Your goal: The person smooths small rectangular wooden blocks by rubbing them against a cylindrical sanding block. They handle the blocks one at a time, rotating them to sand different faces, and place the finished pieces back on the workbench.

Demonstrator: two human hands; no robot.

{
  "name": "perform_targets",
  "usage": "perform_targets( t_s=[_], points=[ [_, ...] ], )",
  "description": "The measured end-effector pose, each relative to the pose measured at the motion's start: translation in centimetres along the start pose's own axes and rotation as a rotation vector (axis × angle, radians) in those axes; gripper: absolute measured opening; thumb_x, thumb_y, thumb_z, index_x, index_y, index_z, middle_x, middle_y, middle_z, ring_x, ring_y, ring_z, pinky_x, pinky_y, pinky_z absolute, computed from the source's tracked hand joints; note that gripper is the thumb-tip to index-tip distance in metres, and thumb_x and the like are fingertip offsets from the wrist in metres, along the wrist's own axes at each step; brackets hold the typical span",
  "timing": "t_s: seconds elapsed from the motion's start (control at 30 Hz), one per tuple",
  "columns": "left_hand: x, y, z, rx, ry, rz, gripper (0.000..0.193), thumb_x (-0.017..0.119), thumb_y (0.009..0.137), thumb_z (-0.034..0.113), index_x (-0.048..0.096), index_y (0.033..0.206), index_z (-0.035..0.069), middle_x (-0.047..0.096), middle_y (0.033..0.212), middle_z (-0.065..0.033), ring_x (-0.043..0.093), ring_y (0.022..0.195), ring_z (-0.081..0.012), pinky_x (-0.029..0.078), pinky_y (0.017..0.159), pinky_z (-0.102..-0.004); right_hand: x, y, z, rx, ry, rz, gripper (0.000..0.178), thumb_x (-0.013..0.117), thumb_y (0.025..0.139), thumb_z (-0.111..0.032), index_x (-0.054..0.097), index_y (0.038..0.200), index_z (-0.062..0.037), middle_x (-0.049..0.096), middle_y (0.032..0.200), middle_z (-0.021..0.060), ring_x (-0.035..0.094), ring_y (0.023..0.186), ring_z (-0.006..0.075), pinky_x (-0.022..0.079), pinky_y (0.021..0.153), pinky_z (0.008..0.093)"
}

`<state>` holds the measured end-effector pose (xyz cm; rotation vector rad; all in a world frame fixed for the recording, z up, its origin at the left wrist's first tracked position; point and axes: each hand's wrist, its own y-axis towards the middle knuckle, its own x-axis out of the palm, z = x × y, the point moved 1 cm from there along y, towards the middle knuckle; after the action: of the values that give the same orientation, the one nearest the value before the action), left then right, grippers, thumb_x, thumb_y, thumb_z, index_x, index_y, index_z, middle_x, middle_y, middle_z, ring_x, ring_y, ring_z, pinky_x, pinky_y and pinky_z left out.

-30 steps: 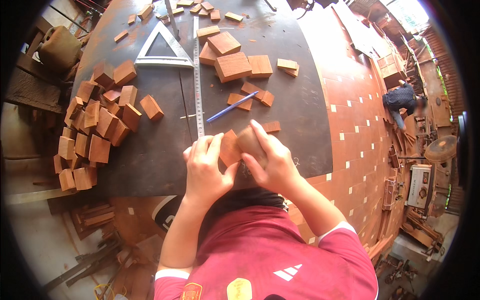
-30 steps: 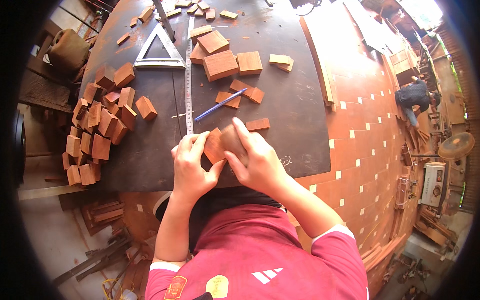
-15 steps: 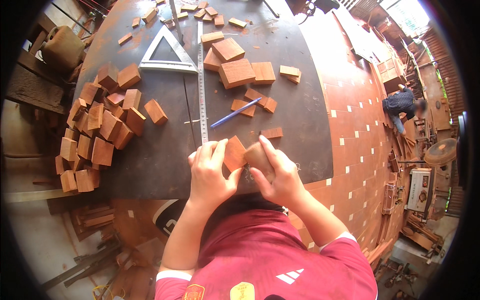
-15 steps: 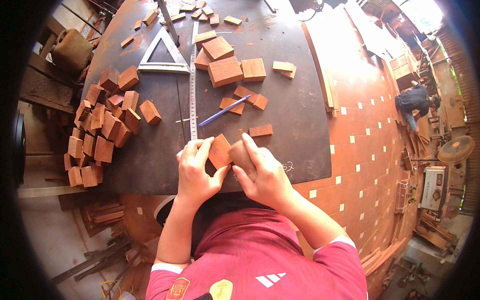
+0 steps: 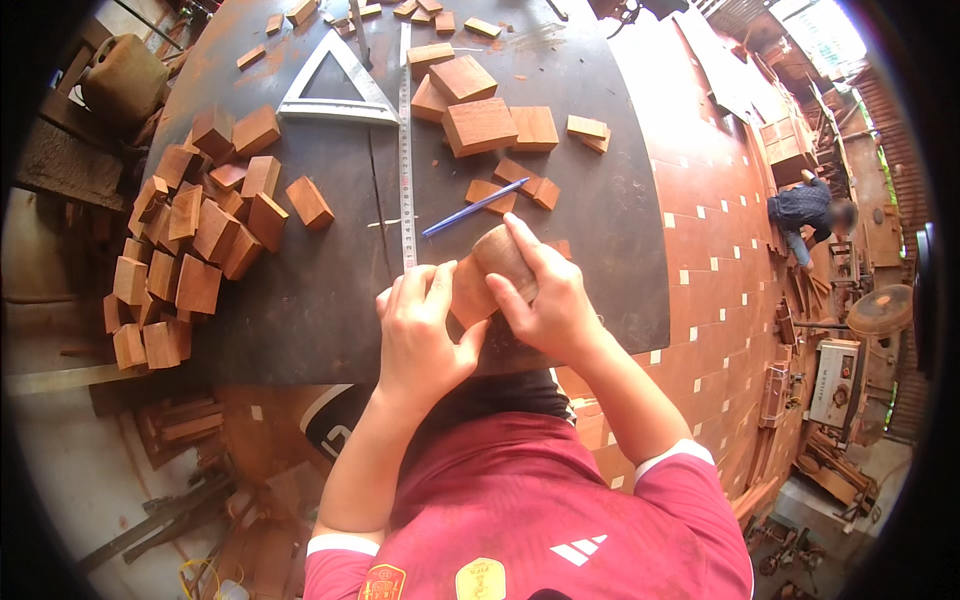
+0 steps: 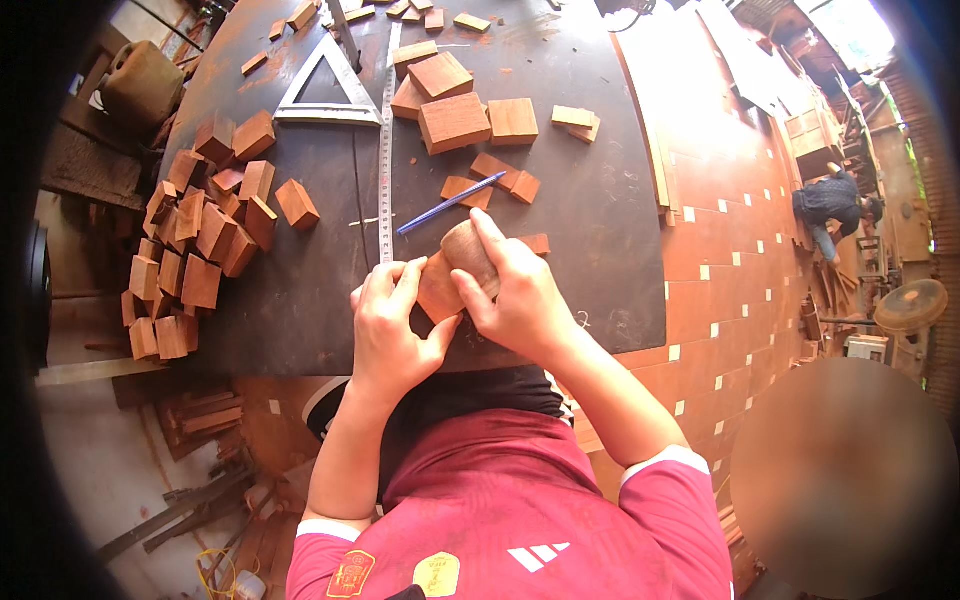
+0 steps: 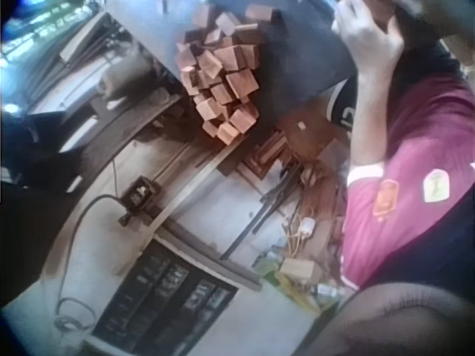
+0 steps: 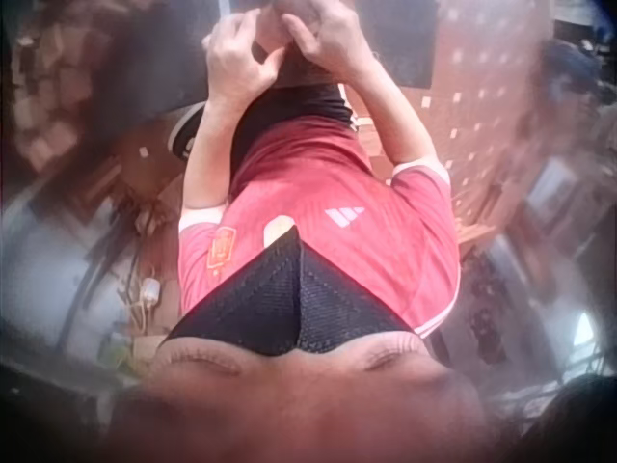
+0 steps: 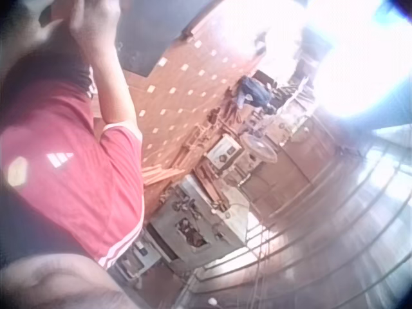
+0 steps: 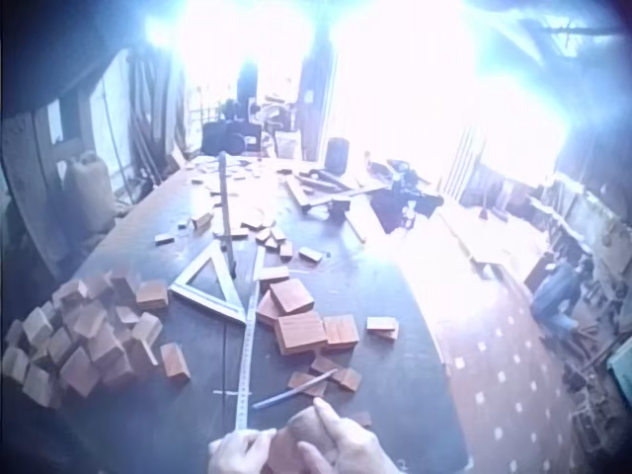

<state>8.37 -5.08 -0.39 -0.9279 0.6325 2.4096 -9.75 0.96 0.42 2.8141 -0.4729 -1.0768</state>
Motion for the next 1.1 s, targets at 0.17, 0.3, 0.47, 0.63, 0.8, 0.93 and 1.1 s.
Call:
perform_targets(
  t_s=[0.17, 0.3, 0.47, 0.63, 0.8, 0.93, 1.1],
  points=[
    [-0.5, -0.1, 0.1, -0.017, -0.012, 0.020, 0.070, 0.092, 0.069, 0.016, 0.066, 0.131, -0.003, 0.065, 0.119, -0.0166, 0.064, 0.112, -0.0358, 0.046, 0.100, -0.0457, -1.6, -3.9, -1.1, -0.003, -0.030, -0.027, 0.077, 0.081, 0.091, -0.015, 0.046, 0.157, 0.0034, 0.069, 0.110, 0.0279, 0.071, 0.098, 0.0437, 0.058, 0.090, 0.0457],
    [-0.6, 0.0, 0.0, 0.004, 0.015, 0.008, 0.069, 0.092, 0.070, 0.017, 0.067, 0.131, -0.003, 0.065, 0.118, -0.0169, 0.064, 0.112, -0.0361, 0.047, 0.100, -0.0457, -0.9, -2.6, -1.2, -0.017, -0.064, -0.028, 0.076, 0.080, 0.092, -0.016, 0.046, 0.157, 0.0030, 0.069, 0.108, 0.0287, 0.071, 0.097, 0.0445, 0.059, 0.089, 0.0462],
    [-0.5, -0.2, 0.1, 0.007, 0.030, -0.016, 0.070, 0.092, 0.071, 0.019, 0.067, 0.132, -0.004, 0.065, 0.119, -0.0177, 0.064, 0.112, -0.0367, 0.047, 0.099, -0.0460, -0.1, -2.0, -1.1, -0.040, -0.080, -0.006, 0.077, 0.081, 0.091, -0.017, 0.047, 0.156, 0.0026, 0.068, 0.113, 0.0294, 0.071, 0.098, 0.0447, 0.061, 0.084, 0.0460],
    [-0.2, 0.2, 0.4, 0.040, 0.066, -0.030, 0.068, 0.089, 0.071, 0.016, 0.068, 0.132, -0.002, 0.066, 0.120, -0.0184, 0.066, 0.112, -0.0385, 0.051, 0.099, -0.0481, -1.3, -3.9, -1.6, -0.017, -0.096, -0.012, 0.079, 0.082, 0.090, -0.018, 0.045, 0.158, 0.0003, 0.068, 0.115, 0.0294, 0.071, 0.097, 0.0459, 0.061, 0.084, 0.0482],
    [1.2, 0.3, 0.6, 0.028, 0.062, -0.030, 0.057, 0.084, 0.076, 0.015, 0.070, 0.128, -0.003, 0.067, 0.121, -0.0179, 0.066, 0.115, -0.0395, 0.052, 0.099, -0.0483, -0.1, -2.7, -1.3, -0.076, -0.215, 0.043, 0.075, 0.078, 0.093, -0.025, 0.047, 0.157, -0.0008, 0.063, 0.103, 0.0254, 0.070, 0.081, 0.0413, 0.061, 0.073, 0.0451],
    [-0.2, 0.8, 0.4, 0.009, 0.108, -0.018, 0.063, 0.082, 0.076, 0.018, 0.066, 0.134, 0.001, 0.068, 0.125, -0.0178, 0.064, 0.121, -0.0383, 0.048, 0.103, -0.0504, -0.3, -2.1, -2.1, -0.088, -0.107, 0.060, 0.077, 0.077, 0.091, -0.019, 0.044, 0.158, -0.0016, 0.068, 0.120, 0.0262, 0.071, 0.102, 0.0423, 0.063, 0.083, 0.0486],
    [-0.9, -0.8, 0.1, 0.016, 0.038, 0.080, 0.079, 0.087, 0.077, 0.029, 0.058, 0.144, 0.001, 0.061, 0.139, -0.0205, 0.057, 0.130, -0.0401, 0.044, 0.103, -0.0538, 0.2, -3.7, -2.1, -0.136, -0.185, 0.044, 0.072, 0.076, 0.091, -0.012, 0.049, 0.157, -0.0001, 0.067, 0.138, 0.0248, 0.066, 0.121, 0.0448, 0.055, 0.104, 0.0478]
  ],
)
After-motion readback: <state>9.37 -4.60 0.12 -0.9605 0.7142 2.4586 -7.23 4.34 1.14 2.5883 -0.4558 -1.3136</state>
